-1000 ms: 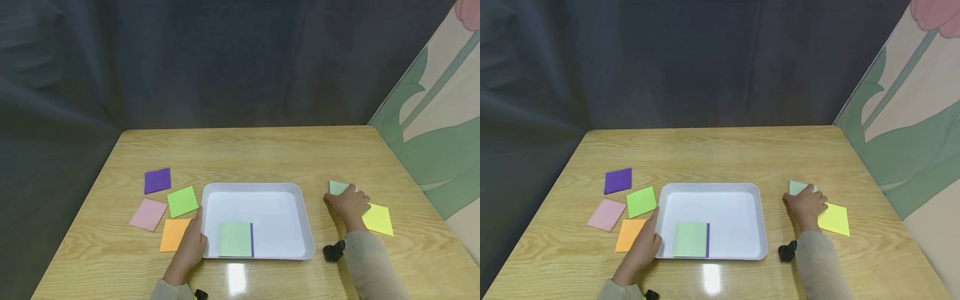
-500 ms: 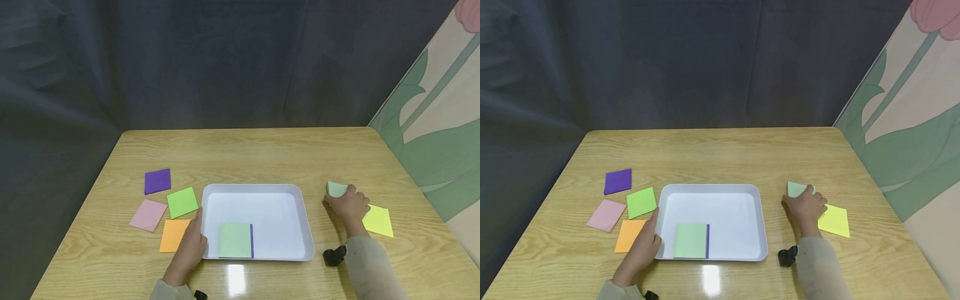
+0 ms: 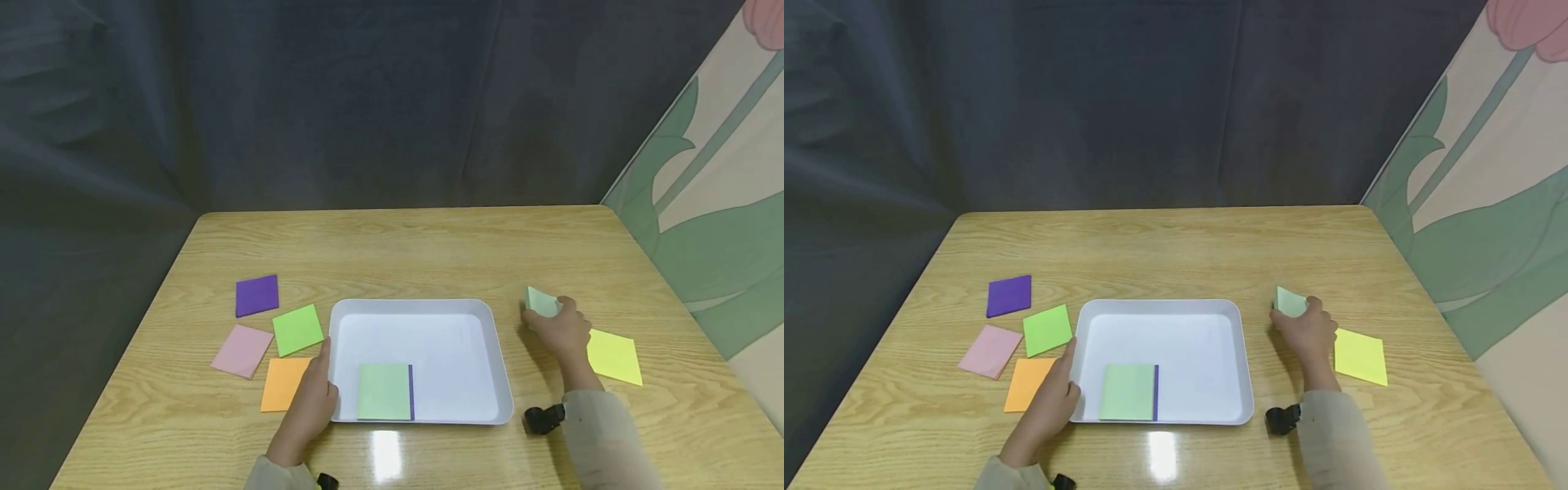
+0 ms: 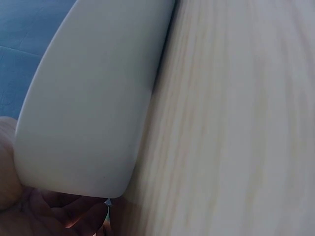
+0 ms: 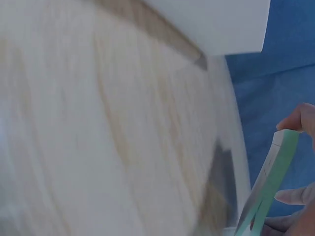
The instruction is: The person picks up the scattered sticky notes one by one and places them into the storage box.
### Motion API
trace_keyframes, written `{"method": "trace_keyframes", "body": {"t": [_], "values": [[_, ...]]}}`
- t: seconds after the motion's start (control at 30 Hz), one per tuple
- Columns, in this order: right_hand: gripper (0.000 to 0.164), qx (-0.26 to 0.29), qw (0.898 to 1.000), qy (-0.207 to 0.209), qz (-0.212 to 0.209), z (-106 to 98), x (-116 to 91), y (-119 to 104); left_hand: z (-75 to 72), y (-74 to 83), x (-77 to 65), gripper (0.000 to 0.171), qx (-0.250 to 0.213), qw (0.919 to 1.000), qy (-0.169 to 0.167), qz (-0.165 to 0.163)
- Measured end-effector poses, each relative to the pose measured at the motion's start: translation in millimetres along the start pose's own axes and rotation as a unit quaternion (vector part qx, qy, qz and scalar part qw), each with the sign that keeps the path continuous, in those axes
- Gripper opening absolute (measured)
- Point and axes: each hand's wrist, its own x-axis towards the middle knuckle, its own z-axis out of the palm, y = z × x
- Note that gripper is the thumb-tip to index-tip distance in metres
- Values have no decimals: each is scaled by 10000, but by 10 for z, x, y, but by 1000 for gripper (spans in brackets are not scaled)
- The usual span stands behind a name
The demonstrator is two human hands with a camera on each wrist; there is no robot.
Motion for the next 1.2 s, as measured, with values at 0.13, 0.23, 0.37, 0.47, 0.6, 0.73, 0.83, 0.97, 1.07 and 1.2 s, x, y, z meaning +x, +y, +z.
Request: {"method": "trace_keyframes", "body": {"t": [0.13, 0.23, 0.37, 0.47, 0.6, 0.73, 0.83, 0.97, 1.07, 1.2], "values": [[79, 341, 9992, -101, -168, -9, -66, -90, 0, -1, -6, 62, -17, 10000, -10, -20], [79, 559, 9976, -167, -365, -13, -103, -155, 2, -6, -9, 62, -36, 10000, 6, -5], [82, 839, 9940, -311, -624, 29, -74, -133, 9, -11, -10, 62, -59, 9999, 57, 150], [86, 981, 9911, -402, -804, 133, 29, -24, 11, -16, -8, 61, -88, 9998, 58, 169], [91, 1079, 9874, -495, -1048, 282, 138, 78, 10, -20, -10, 62, -91, 9999, 26, 88], [91, 1076, 9841, -559, -1296, 365, 109, 51, 7, -22, -9, 62, -81, 9999, 20, 93], [89, 1108, 9810, -644, -1455, 365, -11, -55, 5, -19, -6, 62, -107, 9999, 23, 72], [78, 1257, 9765, -755, -1582, 253, -326, -357, 1, -11, -6, 62, -122, 9999, 25, 78], [67, 1379, 9729, -853, -1650, 170, -549, -587, -3, -5, -6, 62, -116, 9998, 50, 134], [64, 1287, 9714, -971, -1743, 182, -661, -698, -8, 2, -6, 62, -122, 9998, 67, 142]]}}
